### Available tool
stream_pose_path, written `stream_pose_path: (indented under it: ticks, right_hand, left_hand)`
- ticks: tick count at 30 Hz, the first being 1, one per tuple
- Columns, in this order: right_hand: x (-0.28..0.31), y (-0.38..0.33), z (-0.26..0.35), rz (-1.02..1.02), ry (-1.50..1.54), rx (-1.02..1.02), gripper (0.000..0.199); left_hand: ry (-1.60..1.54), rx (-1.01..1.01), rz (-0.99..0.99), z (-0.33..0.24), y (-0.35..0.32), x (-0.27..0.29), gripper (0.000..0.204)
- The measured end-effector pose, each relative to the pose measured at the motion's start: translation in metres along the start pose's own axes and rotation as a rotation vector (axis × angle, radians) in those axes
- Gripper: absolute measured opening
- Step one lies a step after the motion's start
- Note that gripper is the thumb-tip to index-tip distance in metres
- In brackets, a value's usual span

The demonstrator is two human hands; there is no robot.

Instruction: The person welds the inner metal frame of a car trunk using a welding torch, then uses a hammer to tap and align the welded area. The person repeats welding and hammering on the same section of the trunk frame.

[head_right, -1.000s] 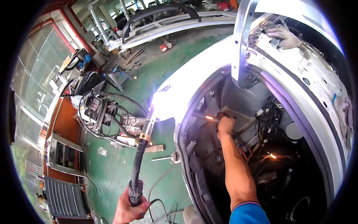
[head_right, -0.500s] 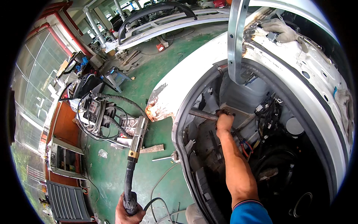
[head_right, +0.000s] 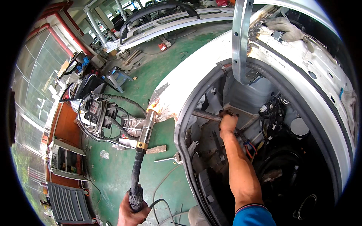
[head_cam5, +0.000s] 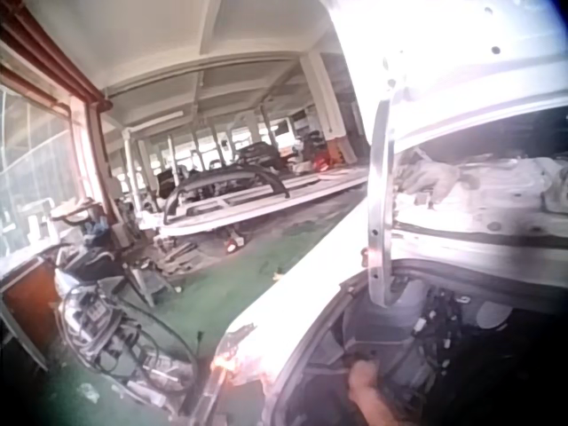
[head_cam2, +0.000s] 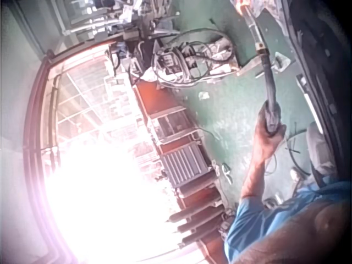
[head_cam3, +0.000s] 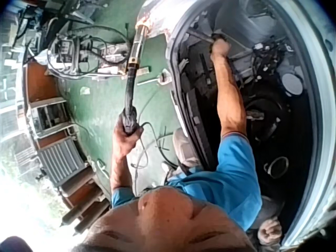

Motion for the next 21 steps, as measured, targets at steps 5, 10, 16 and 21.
stream_pose_path:
  ticks: [5, 10, 16, 21]
  right_hand:
    - [0.0007, -0.0001, 0.0017, -0.011, -0.004, -0.007, 0.007]
    - [0.0001, -0.0039, 0.0038, -0.012, -0.012, -0.043, 0.004]
    - [0.0006, -0.0033, 0.0045, -0.014, -0.03, -0.029, 0.005]
    - [0.0011, 0.0014, 0.0031, -0.001, -0.024, 0.0, 0.007]
  left_hand:
    - [-0.017, -0.02, 0.011, -0.0022, 0.003, -0.0021, 0.053]
    - [-0.005, -0.036, -0.008, 0.0031, 0.0022, 0.001, 0.047]
    - [-0.015, -0.023, -0.043, 0.0, 0.0001, 0.0037, 0.034]
    - [-0.011, -0.014, -0.062, -0.0015, -0.0061, 0.0075, 0.029]
Point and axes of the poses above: each hand's wrist, its own y-axis towards the middle knuckle, its own x-axis out of the back of the hand, z = x × y, the point moved 9 cm from there along y, towards the middle knuckle, and after that the axes turned 13 degrees about x, right-handed, at the moved point
